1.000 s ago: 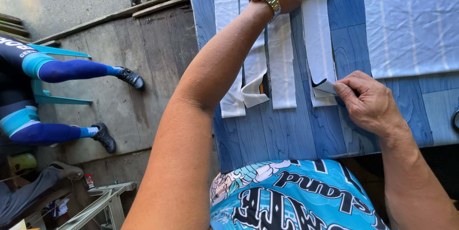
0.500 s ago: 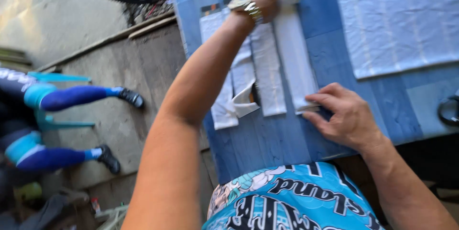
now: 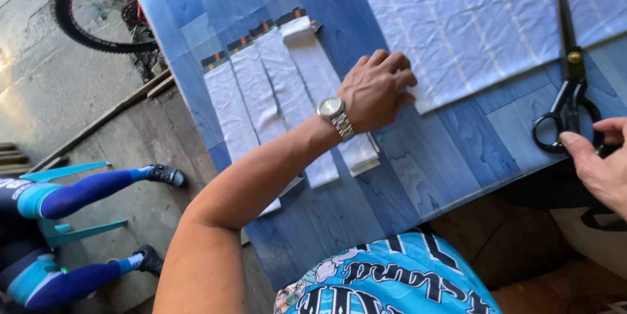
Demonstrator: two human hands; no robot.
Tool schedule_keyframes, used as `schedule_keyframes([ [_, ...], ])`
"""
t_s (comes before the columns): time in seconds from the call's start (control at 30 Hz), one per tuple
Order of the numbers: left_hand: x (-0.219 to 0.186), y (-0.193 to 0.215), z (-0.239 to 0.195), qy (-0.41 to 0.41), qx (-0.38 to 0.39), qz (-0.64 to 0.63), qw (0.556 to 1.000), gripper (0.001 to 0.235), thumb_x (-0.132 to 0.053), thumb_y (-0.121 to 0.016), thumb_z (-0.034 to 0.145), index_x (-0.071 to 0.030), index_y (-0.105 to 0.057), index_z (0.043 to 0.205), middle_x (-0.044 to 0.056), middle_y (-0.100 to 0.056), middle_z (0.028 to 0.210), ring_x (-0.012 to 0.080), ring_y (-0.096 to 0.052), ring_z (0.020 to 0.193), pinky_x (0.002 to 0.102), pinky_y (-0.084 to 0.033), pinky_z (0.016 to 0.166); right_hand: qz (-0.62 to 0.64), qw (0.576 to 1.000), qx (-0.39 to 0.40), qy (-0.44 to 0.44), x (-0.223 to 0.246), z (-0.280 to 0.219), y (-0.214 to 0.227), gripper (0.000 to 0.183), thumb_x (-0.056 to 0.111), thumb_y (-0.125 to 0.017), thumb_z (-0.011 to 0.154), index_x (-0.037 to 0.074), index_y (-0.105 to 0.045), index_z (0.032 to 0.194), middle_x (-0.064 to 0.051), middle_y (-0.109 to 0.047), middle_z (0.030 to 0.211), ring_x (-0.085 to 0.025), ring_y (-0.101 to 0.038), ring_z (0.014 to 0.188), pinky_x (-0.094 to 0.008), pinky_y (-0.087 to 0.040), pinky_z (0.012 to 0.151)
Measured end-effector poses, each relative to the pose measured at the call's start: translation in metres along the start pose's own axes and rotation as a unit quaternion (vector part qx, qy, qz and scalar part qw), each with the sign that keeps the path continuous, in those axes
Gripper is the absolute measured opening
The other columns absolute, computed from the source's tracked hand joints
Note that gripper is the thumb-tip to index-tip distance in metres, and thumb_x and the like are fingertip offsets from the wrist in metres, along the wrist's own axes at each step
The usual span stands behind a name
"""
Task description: Cutting white fabric into multiple thin strips using scissors on a marked table.
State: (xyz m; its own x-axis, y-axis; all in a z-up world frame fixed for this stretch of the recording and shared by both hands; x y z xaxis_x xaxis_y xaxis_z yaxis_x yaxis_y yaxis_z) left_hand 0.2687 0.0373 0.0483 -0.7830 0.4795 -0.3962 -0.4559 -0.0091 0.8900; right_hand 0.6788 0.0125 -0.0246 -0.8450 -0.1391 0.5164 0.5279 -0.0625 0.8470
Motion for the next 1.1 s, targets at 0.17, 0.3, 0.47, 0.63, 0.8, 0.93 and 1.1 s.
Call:
schedule_keyframes([
  [0.17, -0.013, 0.003, 0.003, -0.043, -0.045, 0.028, 0.998, 0.026, -0.034, -0.075, 0.089, -0.016, -0.068, 0.106, 0.005, -0.059, 0.116, 0.0298, -0.057, 0.102, 0.046, -0.051, 0.079, -0.114, 0.991, 0.053, -0.032, 0.033, 0.022, 0.008, 0.056, 0.04, -0.08, 0.1, -0.01, -0.067, 0.121, -0.026, -0.064, 0.112, -0.037, -0.062, 0.098, -0.045, -0.05, 0.08],
  [0.3, 0.034, 0.017, 0.034, 0.028, -0.049, 0.038, 0.998, 0.031, -0.034, -0.069, 0.092, -0.017, -0.069, 0.118, 0.007, -0.062, 0.131, 0.0303, -0.058, 0.115, 0.044, -0.053, 0.086, -0.088, 0.991, 0.076, -0.065, 0.004, 0.032, -0.012, 0.052, 0.038, -0.085, 0.084, -0.003, -0.066, 0.109, -0.011, -0.054, 0.076, -0.023, -0.052, 0.076, -0.037, -0.046, 0.072],
  [0.47, 0.124, 0.031, 0.065, 0.128, -0.077, 0.065, 0.987, 0.03, -0.03, -0.068, 0.093, -0.016, -0.069, 0.12, 0.005, -0.064, 0.129, 0.0322, -0.057, 0.11, 0.045, -0.053, 0.083, 0.089, 0.979, 0.121, -0.141, -0.031, 0.029, -0.025, 0.047, 0.012, -0.08, 0.084, -0.01, -0.058, 0.119, -0.008, -0.04, 0.058, -0.014, -0.034, 0.049, -0.03, -0.028, 0.044],
  [0.63, 0.165, 0.036, 0.074, 0.133, -0.091, 0.062, 0.985, 0.033, -0.022, -0.057, 0.098, -0.018, -0.061, 0.13, 0.001, -0.062, 0.134, 0.0296, -0.054, 0.106, 0.042, -0.049, 0.077, 0.317, 0.888, 0.176, -0.283, -0.165, -0.022, -0.066, 0.034, -0.016, -0.055, 0.098, -0.017, -0.055, 0.133, -0.045, -0.067, 0.097, -0.054, -0.065, 0.072, -0.063, -0.054, 0.055],
  [0.8, 0.171, 0.038, 0.072, 0.126, -0.084, 0.093, 0.984, 0.033, -0.022, -0.055, 0.099, -0.018, -0.058, 0.131, 0.0, -0.064, 0.13, 0.0277, -0.052, 0.104, 0.043, -0.046, 0.077, 0.472, 0.781, 0.266, -0.311, -0.211, -0.157, -0.068, 0.044, 0.008, -0.067, 0.076, -0.014, -0.062, 0.115, -0.047, -0.075, 0.078, -0.059, -0.078, 0.055, -0.064, -0.064, 0.054],
  [0.93, 0.179, 0.037, 0.072, 0.13, -0.097, 0.089, 0.983, 0.046, -0.018, -0.057, 0.098, -0.023, -0.044, 0.142, -0.001, -0.064, 0.136, 0.0265, -0.052, 0.104, 0.043, -0.046, 0.077, 0.494, 0.706, 0.341, -0.376, -0.207, -0.189, -0.075, 0.039, 0.016, -0.057, 0.088, -0.019, -0.071, 0.101, -0.055, -0.074, 0.062, -0.064, -0.074, 0.05, -0.067, -0.058, 0.05],
  [1.1, 0.167, 0.036, 0.071, 0.135, -0.082, 0.107, 0.982, 0.049, -0.025, -0.061, 0.1, -0.02, -0.044, 0.146, 0.001, -0.059, 0.137, 0.0267, -0.052, 0.107, 0.043, -0.048, 0.082, 0.514, 0.671, 0.404, -0.351, -0.179, -0.215, -0.078, 0.044, 0.023, -0.057, 0.089, -0.017, -0.072, 0.102, -0.046, -0.073, 0.067, -0.054, -0.072, 0.05, -0.059, -0.056, 0.05],
])
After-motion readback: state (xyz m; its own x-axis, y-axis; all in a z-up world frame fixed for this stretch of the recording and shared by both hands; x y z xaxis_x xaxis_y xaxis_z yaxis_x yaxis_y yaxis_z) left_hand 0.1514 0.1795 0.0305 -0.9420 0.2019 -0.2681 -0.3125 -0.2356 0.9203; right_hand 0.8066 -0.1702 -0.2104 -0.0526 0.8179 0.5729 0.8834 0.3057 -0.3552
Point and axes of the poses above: each hand's wrist, its own z-axis towards the middle knuckle, its own y-axis out of the back of the hand, x = y × z, the point moved 8 cm from there along z, towards the middle knuckle
